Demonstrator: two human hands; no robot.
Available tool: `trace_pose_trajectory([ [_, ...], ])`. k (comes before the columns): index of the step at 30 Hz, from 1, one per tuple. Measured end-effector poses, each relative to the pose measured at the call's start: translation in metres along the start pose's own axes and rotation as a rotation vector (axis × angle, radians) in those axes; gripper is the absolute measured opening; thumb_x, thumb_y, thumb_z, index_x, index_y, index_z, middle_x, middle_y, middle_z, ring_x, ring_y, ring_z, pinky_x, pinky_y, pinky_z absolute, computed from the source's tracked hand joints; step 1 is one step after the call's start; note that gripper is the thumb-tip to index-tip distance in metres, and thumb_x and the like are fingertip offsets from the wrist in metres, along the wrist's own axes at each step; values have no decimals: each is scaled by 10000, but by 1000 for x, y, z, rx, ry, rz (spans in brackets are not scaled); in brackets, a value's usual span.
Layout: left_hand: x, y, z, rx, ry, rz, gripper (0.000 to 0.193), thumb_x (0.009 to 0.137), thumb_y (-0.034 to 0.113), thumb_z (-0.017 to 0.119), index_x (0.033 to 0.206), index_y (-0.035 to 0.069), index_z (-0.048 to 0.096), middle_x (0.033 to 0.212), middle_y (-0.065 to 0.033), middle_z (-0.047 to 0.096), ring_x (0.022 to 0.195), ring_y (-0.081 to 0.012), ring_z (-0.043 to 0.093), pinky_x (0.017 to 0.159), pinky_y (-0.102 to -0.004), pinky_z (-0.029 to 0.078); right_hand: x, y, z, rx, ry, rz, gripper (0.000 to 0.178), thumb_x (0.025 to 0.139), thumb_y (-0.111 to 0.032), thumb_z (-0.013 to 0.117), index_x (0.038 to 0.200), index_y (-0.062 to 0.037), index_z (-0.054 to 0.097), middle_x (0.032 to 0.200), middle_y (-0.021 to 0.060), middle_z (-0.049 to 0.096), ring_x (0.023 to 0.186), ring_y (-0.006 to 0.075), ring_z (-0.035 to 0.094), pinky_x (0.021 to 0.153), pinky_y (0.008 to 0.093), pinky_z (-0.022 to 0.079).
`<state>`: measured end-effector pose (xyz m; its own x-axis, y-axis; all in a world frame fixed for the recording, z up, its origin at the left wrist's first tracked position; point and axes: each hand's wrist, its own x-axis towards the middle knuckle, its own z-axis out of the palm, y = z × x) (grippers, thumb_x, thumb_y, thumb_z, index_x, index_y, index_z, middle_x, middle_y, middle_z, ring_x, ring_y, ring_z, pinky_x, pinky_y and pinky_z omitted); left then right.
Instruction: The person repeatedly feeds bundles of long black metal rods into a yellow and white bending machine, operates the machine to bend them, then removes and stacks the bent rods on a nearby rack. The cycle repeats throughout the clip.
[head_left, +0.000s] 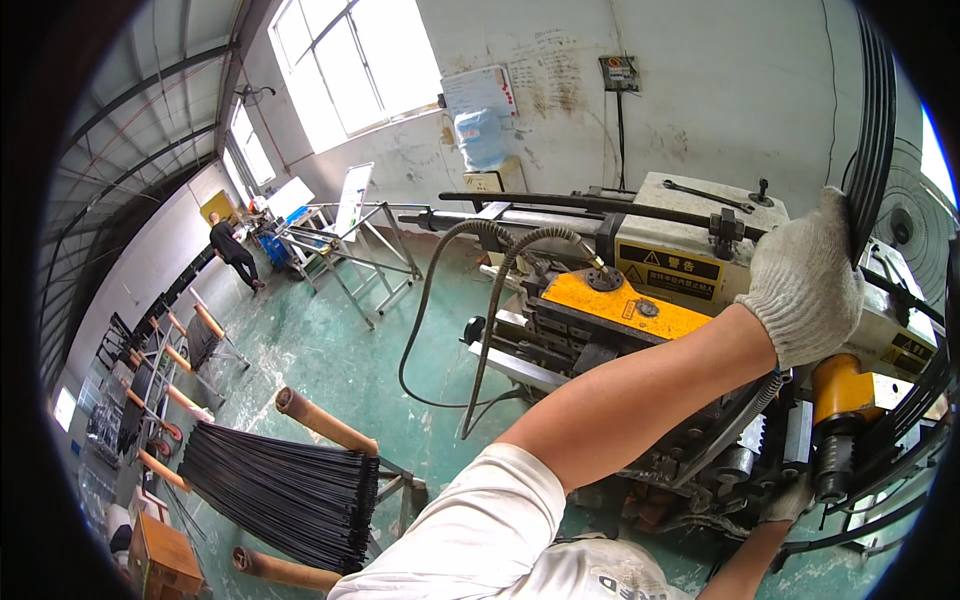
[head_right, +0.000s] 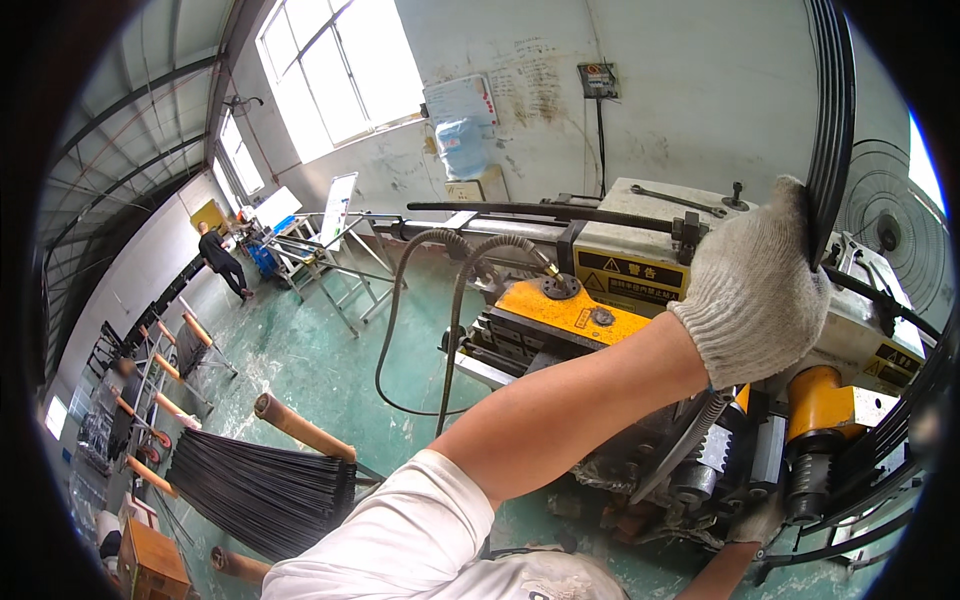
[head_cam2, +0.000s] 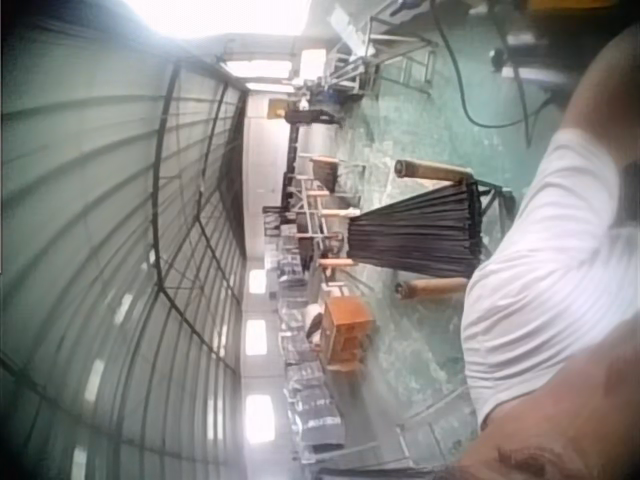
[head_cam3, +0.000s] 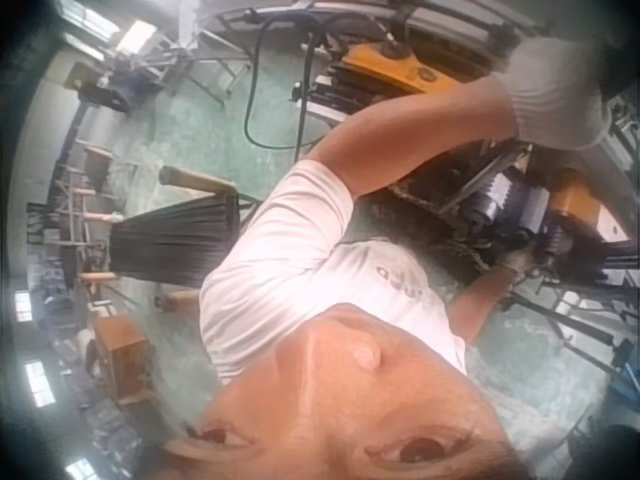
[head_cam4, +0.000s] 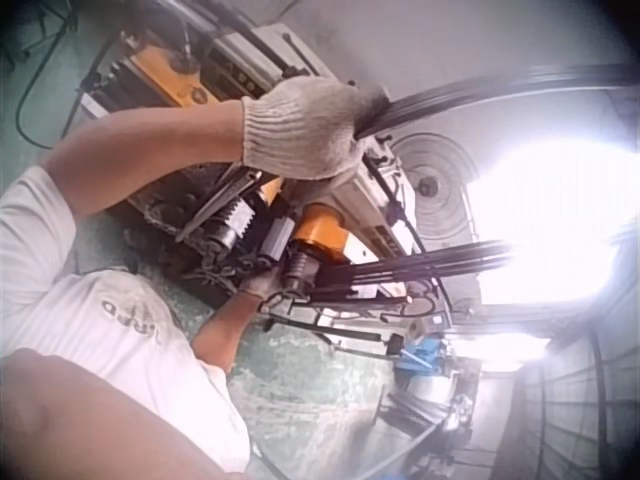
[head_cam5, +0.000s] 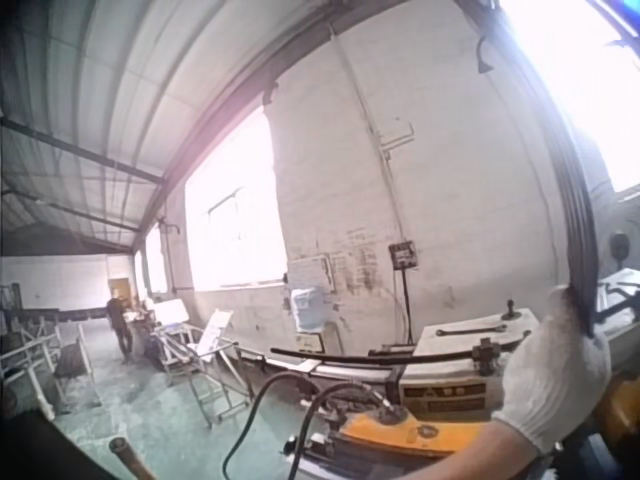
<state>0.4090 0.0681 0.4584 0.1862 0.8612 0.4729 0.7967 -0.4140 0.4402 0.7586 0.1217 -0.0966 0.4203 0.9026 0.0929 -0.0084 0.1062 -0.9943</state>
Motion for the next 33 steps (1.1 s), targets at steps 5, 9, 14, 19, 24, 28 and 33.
trace_pose_trajectory([
  [5, -1, 1, -1, -45, 22, -10, 423, 1036, 196, 716, 1318, -81, 564, 1061, -281, 781, 1045, -410, 814, 924, -459, 660, 2, 2, -1, -71, -8, -16, 290, 1119, -274, 574, 1288, -69, 691, 1063, 85, 688, 834, 211, 710, 623, 345, 619],
  [9, -5, -7, 3, -69, 64, -38, 402, 1018, 172, 701, 1316, -64, 571, 1069, -275, 777, 1054, -428, 800, 942, -484, 641, -10, -15, 8, -198, -5, -109, 284, 1115, -268, 579, 1239, -42, 696, 1095, 83, 700, 852, 202, 719, 650, 344, 626],
  [14, -4, -19, 4, -42, 87, -4, 363, 1010, 147, 666, 1306, -42, 574, 1095, -261, 754, 1089, -427, 763, 953, -479, 608, -9, -28, 10, 18, -18, 132, 291, 1098, -256, 598, 1237, -22, 700, 1098, 82, 711, 865, 229, 733, 711, 353, 643],
  [19, 5, -73, 21, -245, -13, 208, 388, 953, 155, 748, 1263, -33, 611, 954, -145, 694, 921, -231, 702, 850, -358, 598, -56, -79, 54, 430, 84, 272, 277, 1032, -213, 656, 1233, -30, 706, 1080, 100, 721, 865, 264, 743, 695, 376, 644],
  [24, -5, -58, 0, -620, -122, 204, 278, 857, 160, 770, 1012, -51, 675, 787, -49, 611, 752, -148, 554, 715, -344, 540, -42, -50, 31, 385, 113, 268, 298, 975, -167, 717, 1241, -32, 711, 1135, 116, 731, 904, 283, 748, 715, 426, 651],
  [28, -13, -59, -4, -623, -109, 104, 239, 852, 149, 756, 946, -53, 669, 777, -47, 598, 751, -148, 552, 711, -352, 535, -43, -49, 47, 501, 126, 359, 297, 1010, -180, 683, 1253, -13, 717, 1167, 115, 732, 944, 274, 739, 761, 427, 646],
  [33, -14, -53, -7, -570, -136, 43, 268, 854, 172, 781, 979, -50, 698, 805, -45, 637, 772, -135, 569, 730, -348, 543, -43, -42, 35, 185, 44, 167, 355, 1070, -221, 617, 1289, 42, 712, 1152, 124, 739, 959, 256, 734, 787, 395, 636],
])
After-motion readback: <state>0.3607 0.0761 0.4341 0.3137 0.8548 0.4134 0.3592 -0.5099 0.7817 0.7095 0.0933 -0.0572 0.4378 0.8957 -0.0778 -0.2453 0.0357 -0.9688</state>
